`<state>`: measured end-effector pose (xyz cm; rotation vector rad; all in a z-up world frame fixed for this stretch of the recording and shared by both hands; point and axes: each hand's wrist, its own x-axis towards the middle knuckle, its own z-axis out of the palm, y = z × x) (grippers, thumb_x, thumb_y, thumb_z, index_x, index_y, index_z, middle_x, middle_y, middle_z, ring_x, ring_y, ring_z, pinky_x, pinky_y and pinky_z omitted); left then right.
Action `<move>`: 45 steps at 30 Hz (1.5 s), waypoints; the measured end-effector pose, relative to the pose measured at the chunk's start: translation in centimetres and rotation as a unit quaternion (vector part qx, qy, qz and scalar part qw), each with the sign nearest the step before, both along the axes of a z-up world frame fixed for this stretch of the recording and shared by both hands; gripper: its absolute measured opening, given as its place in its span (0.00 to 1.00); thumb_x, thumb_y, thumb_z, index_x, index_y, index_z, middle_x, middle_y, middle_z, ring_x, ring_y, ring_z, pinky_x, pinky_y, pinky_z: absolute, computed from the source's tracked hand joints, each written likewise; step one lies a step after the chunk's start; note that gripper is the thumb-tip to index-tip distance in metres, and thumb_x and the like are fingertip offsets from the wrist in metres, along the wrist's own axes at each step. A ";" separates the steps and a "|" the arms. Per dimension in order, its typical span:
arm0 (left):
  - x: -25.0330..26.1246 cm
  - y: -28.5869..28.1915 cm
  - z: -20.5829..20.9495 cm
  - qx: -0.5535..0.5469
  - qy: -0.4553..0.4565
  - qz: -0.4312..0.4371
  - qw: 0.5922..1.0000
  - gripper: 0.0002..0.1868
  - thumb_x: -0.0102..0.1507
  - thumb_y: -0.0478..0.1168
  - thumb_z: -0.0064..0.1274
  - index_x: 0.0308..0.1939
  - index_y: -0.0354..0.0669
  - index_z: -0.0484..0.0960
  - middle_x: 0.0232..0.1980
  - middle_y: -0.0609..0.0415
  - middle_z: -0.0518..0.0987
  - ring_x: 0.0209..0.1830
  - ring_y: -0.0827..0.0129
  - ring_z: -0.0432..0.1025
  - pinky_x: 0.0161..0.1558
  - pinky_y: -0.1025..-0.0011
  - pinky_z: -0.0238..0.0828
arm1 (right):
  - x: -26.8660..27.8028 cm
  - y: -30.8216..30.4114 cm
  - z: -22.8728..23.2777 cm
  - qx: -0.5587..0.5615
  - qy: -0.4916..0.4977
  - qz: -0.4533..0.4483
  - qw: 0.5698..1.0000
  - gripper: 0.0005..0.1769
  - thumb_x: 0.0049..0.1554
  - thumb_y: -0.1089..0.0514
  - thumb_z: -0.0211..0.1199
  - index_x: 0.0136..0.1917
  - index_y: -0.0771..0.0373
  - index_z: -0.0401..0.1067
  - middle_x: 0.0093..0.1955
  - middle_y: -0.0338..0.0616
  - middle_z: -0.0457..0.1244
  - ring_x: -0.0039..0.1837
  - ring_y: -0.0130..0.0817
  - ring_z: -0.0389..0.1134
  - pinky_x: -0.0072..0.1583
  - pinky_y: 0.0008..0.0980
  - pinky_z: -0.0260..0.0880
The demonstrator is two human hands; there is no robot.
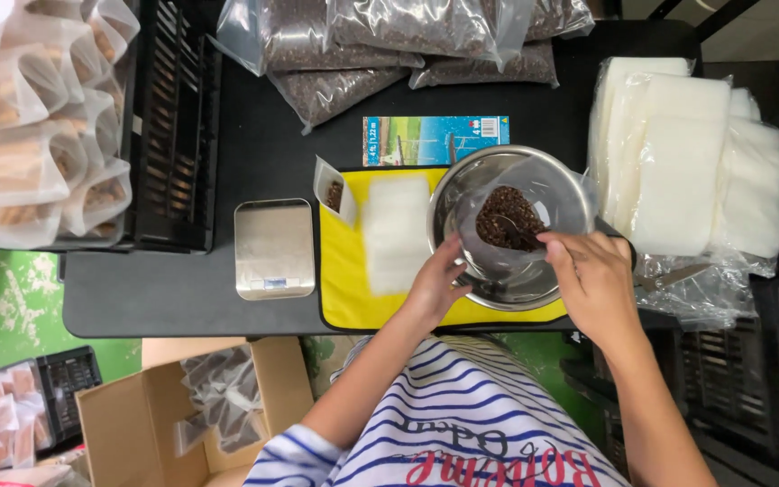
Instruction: Scooping beans from a metal bowl into small plastic bags and weighing them on a digital scale for packaging.
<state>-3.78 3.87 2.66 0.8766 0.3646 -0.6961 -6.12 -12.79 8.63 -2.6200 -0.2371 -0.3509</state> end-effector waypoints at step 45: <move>0.7 19.6 -6.8 0.539 -0.327 0.293 0.719 0.60 0.47 0.41 0.64 0.61 0.43 0.24 0.66 0.44 0.30 0.69 0.54 0.35 0.64 0.60 0.34 | -2.5 -2.1 -4.3 0.549 0.023 -0.335 0.765 0.12 0.56 0.57 0.47 0.39 0.67 0.66 0.27 0.43 0.57 0.26 0.21 0.54 0.28 0.18 0.58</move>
